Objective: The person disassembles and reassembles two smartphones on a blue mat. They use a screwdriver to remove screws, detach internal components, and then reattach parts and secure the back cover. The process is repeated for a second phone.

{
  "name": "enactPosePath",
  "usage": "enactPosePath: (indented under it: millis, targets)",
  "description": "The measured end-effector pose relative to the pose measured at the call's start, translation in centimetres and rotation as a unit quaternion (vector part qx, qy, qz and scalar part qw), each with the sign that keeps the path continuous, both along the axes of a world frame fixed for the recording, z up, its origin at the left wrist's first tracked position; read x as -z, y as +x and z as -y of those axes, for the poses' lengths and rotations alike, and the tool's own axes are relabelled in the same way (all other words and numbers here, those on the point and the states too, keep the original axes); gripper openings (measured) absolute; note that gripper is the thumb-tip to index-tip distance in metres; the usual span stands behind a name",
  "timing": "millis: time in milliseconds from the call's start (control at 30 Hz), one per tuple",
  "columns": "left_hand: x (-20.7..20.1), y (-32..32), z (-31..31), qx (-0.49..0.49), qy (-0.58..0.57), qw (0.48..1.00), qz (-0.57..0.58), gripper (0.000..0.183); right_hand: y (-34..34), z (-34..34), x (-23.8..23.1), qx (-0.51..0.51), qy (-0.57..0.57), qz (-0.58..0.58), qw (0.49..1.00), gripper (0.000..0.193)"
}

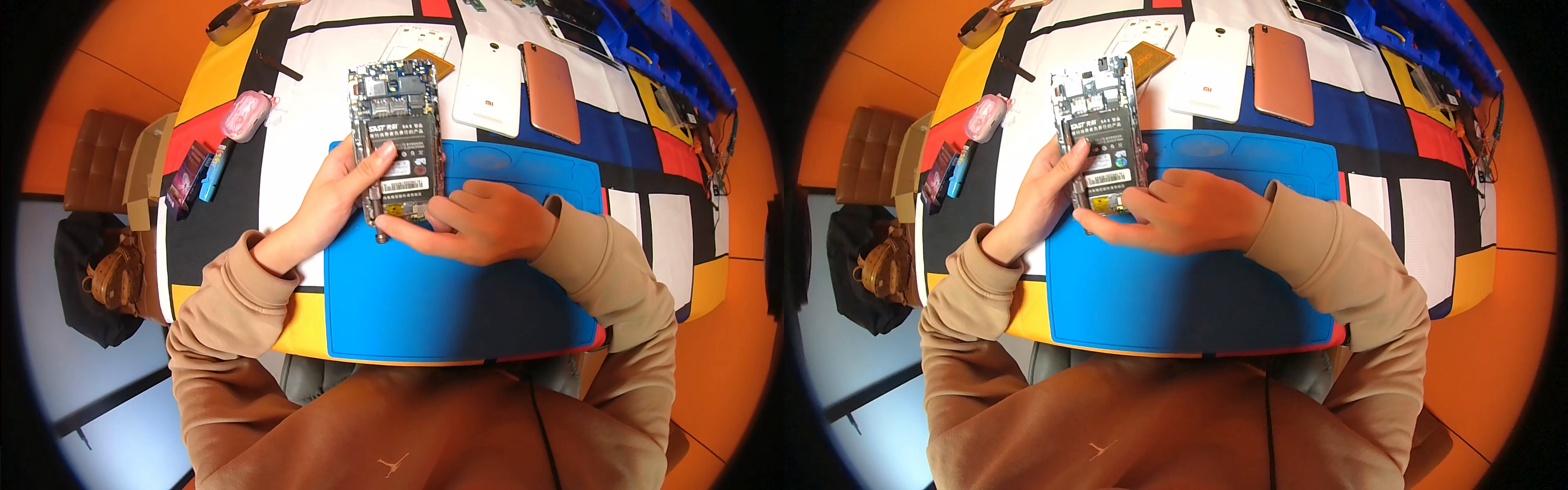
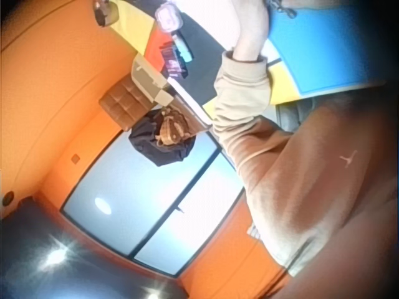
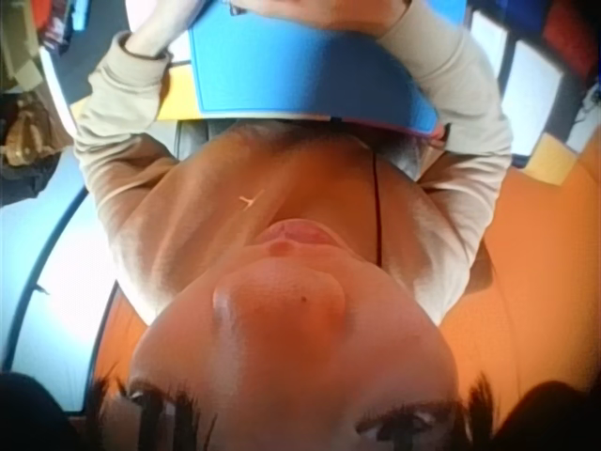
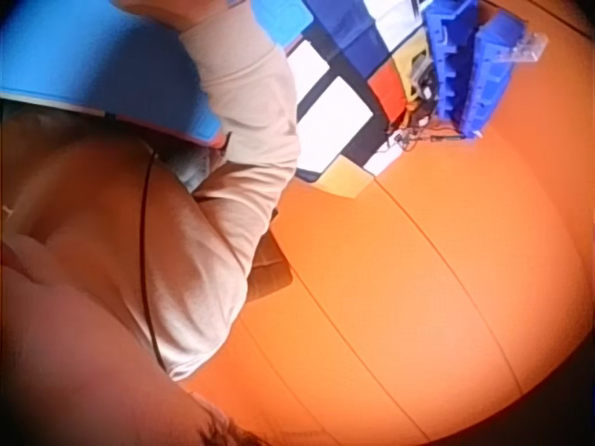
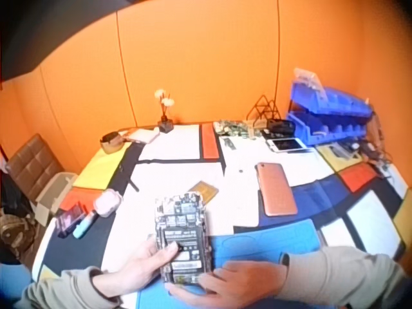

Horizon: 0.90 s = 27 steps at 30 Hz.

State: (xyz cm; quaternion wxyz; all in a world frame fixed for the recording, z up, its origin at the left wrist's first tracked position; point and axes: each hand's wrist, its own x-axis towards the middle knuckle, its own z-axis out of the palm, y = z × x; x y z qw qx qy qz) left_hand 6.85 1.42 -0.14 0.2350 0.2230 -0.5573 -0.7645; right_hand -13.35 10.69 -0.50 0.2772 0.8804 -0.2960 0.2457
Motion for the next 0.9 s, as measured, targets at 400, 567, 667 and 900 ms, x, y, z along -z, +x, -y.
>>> enactPosePath:
  millis: [400, 567, 667, 900]
  targets:
    - [-0.3, -0.4, -1.2, 0.062, 0.023, 0.997, -0.029, 0.057, 0.0, -0.4, 0.1, -0.027, 0.03, -0.017, 0.999, 0.016]
    - [-1.0, 0.1, -0.9, 0.049, 0.041, 0.998, -0.016, 0.055, -0.6, -0.4, -0.7, -0.092, 0.029, 0.027, 0.995, 0.015]
    - [-1.1, 0.5, -0.8, 0.005, 0.065, 0.997, 0.043, 0.057, -1.3, -0.7, -1.3, -0.129, 0.1, 0.111, 0.98, 0.018]
    - [-1.0, 0.6, -0.8, 0.012, 0.081, 0.997, 0.008, 0.037, -2.7, -0.8, -0.7, -0.16, 0.243, 0.375, 0.88, 0.009]
